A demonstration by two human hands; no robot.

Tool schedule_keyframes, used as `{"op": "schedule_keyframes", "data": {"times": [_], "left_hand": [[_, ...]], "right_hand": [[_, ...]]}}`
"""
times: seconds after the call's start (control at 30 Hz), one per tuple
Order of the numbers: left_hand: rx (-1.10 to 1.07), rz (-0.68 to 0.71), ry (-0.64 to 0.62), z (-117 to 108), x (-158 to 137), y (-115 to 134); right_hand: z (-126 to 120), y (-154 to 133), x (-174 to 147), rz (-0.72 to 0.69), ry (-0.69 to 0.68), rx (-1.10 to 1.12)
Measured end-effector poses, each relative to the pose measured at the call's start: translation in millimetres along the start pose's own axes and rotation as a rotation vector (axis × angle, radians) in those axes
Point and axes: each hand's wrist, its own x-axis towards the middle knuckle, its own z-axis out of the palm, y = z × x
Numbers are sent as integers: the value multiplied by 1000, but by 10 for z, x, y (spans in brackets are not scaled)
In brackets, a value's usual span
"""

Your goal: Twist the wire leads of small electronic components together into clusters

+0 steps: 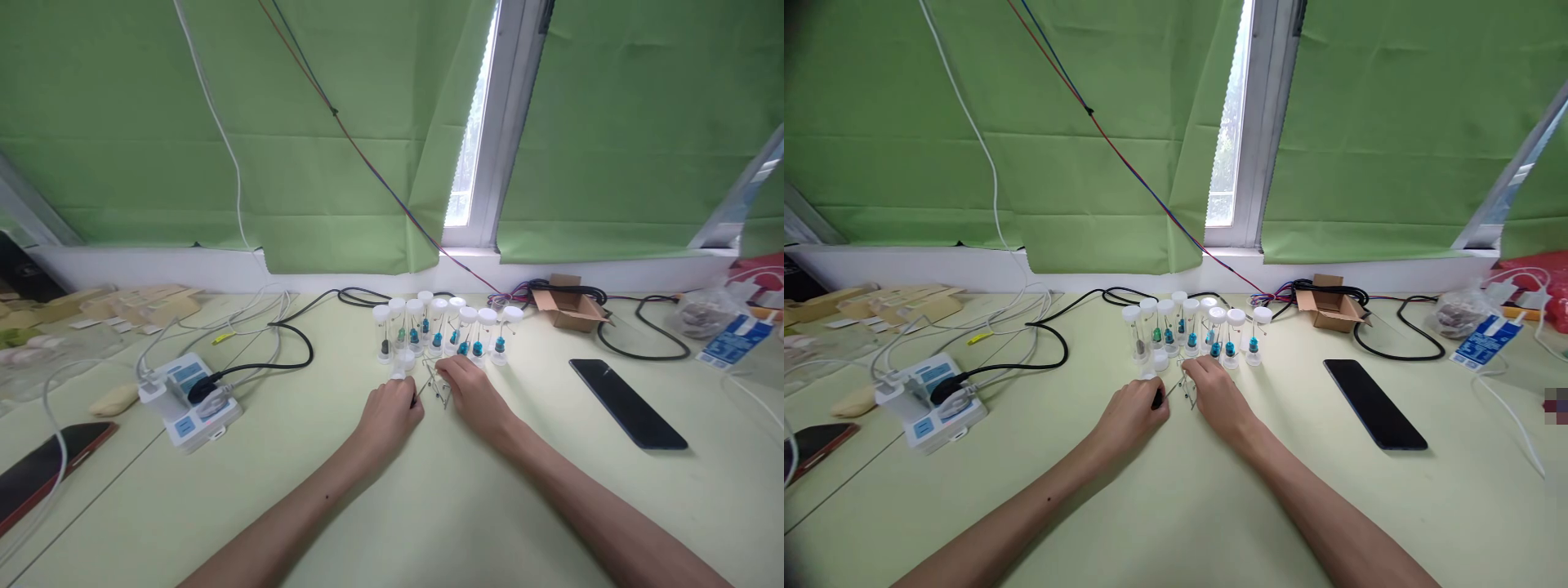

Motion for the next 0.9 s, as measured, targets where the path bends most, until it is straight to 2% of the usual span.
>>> {"op": "schedule_keyframes", "data": {"times": [0.43, 0.63, 0.9], "left_hand": [[-62, 12, 21, 28, 2, -26], [-75, 24, 62, 61, -27, -50], [-68, 20, 55, 43, -31, -31]], "right_hand": [[-14, 7, 1, 17, 57, -11], [-53, -40, -14, 68, 29, -43], [-57, -53, -21, 83, -6, -58]]}}
